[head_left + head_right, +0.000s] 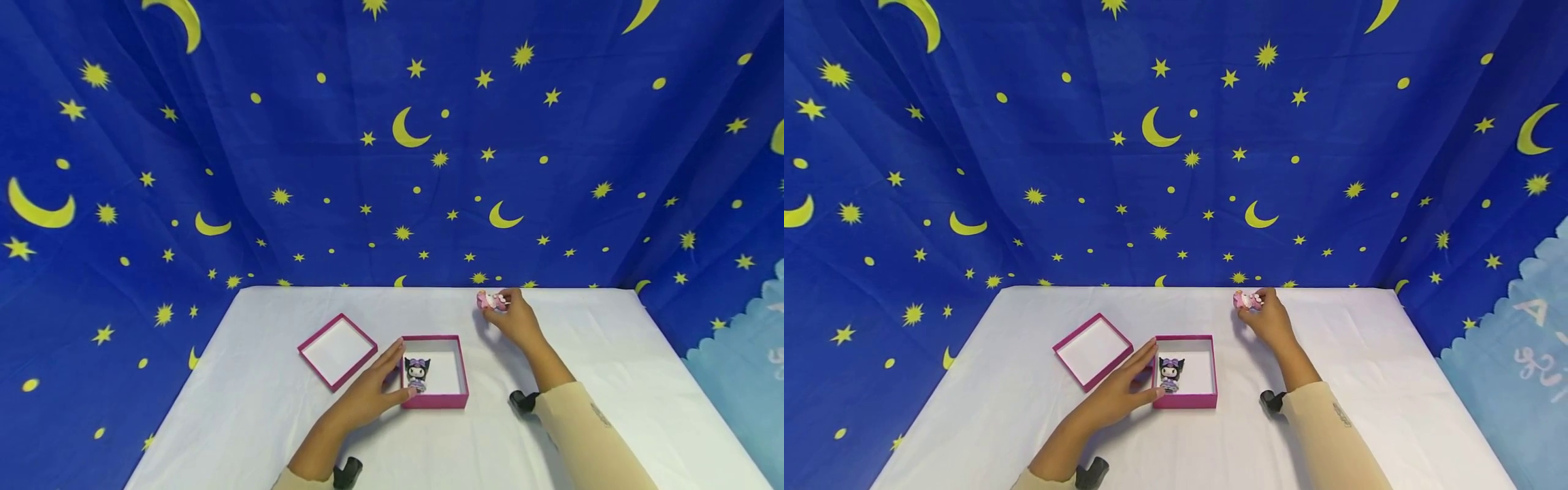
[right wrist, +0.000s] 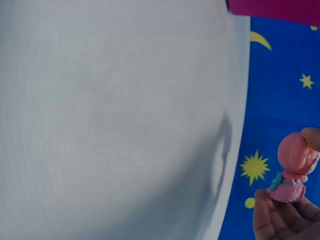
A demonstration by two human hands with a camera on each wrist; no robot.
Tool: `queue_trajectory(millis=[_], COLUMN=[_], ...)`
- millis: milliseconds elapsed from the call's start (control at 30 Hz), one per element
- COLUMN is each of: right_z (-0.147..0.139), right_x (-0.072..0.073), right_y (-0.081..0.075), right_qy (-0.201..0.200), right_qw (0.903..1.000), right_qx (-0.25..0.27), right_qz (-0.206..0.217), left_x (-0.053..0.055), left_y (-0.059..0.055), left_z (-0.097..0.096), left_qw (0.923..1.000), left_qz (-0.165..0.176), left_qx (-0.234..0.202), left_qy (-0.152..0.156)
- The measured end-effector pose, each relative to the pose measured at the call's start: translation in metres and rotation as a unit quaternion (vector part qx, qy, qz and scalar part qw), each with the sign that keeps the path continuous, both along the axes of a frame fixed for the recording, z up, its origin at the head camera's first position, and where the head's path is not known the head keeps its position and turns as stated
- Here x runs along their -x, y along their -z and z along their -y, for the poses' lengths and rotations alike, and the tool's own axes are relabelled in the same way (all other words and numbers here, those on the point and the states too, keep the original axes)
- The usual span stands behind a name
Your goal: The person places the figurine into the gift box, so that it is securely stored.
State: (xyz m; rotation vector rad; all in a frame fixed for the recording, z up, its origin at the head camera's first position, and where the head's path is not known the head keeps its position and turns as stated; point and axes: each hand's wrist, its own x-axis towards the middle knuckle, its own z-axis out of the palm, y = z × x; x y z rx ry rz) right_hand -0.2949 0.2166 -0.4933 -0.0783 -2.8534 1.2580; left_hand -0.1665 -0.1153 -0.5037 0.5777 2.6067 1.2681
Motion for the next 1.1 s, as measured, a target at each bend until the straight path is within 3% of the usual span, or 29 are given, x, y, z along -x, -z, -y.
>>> queue_trajectory(millis=[300, 733, 1100], right_z=[0.004, 0.007, 0.011], right_x=[-0.013, -0.025, -0.033], right_y=[0.0, 0.005, 0.001], right_qy=[-0.02, -0.04, -0.052], right_qw=[0.9992, 0.9948, 0.9962], right_qx=[0.003, 0.058, 0.069], right_qz=[-0.035, -0.074, -0.015], left_x=[0.0, 0.0, 0.0], left_y=[0.001, 0.0, 0.0], left_z=[0.002, 0.002, 0.001], left_qw=[1.0, 1.0, 1.0], left_qz=[-0.002, 0.001, 0.001], left_qx=[-0.003, -0.002, 0.004], left_qy=[0.005, 0.0, 0.0])
